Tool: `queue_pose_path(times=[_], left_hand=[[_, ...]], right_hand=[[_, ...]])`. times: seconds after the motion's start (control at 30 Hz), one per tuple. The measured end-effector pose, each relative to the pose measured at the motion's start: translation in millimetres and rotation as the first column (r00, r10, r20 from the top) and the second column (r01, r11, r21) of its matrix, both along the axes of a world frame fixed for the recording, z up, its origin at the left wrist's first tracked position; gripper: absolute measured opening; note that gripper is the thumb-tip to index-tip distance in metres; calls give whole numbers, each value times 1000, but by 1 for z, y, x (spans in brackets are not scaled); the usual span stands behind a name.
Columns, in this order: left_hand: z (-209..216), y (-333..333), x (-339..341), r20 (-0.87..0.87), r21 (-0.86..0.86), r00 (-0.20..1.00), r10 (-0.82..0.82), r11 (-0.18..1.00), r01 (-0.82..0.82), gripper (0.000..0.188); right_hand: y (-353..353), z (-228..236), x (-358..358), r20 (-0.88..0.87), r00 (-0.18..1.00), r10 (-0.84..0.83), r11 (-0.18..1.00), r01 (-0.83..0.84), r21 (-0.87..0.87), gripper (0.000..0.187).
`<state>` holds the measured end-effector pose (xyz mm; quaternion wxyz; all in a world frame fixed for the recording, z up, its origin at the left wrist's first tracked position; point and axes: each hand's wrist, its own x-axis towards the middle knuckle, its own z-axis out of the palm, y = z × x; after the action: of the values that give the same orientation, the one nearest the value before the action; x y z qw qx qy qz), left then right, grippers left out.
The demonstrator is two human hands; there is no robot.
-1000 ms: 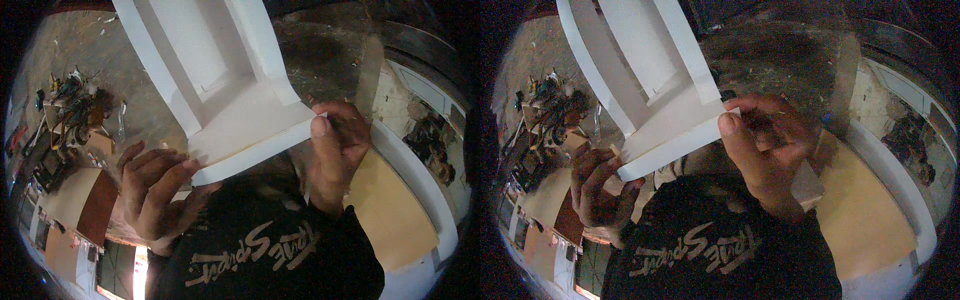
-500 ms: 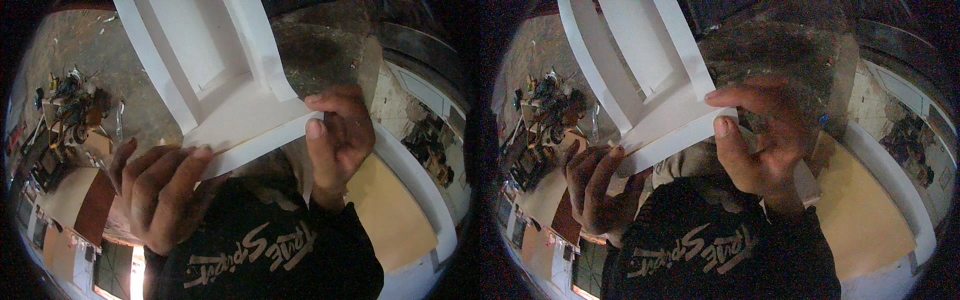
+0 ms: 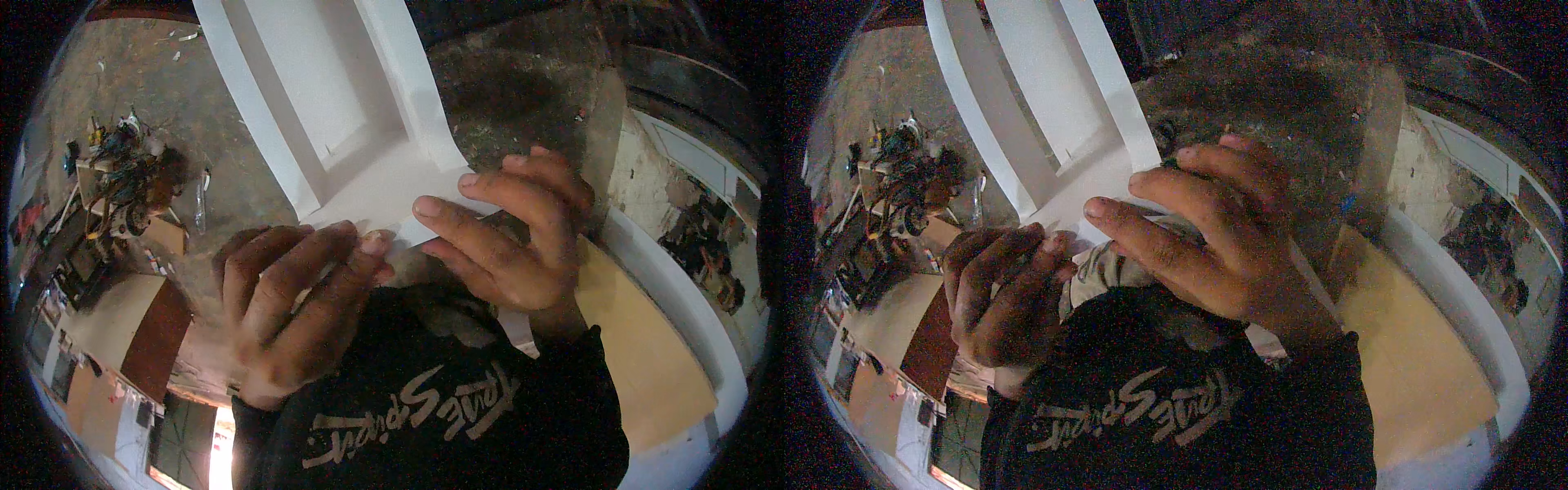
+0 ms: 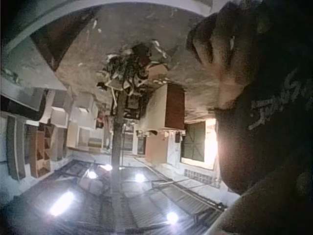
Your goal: The person applies white edging tape to the edges of a white wooden shelf unit, pressing the tape down by hand and trimming the excess with a blade.
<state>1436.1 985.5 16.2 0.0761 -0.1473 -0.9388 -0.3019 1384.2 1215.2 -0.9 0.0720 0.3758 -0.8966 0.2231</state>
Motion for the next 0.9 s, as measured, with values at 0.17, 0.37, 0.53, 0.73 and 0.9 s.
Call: queue_pose_path(times=[0.17,0.37,0.53,0.73,0.9], left_hand=[[7,-12,4,233,109,961,149,978,-178,19],[14,-11,-1,428,183,856,290,900,-396,13],[4,-21,3,409,312,868,283,850,-425,13],[-4,-18,7,344,312,895,283,865,-393,13],[3,-2,11,416,360,860,295,815,-453,11]], right_hand=[[-6,1,2,119,989,-87,989,100,-108,36],[-16,-2,-6,355,927,-120,942,220,-256,22],[-14,-9,-10,525,840,-137,852,370,-371,13],[-15,-10,-6,732,666,-142,703,588,-399,22],[-9,-23,11,780,624,-52,573,658,-489,21]])
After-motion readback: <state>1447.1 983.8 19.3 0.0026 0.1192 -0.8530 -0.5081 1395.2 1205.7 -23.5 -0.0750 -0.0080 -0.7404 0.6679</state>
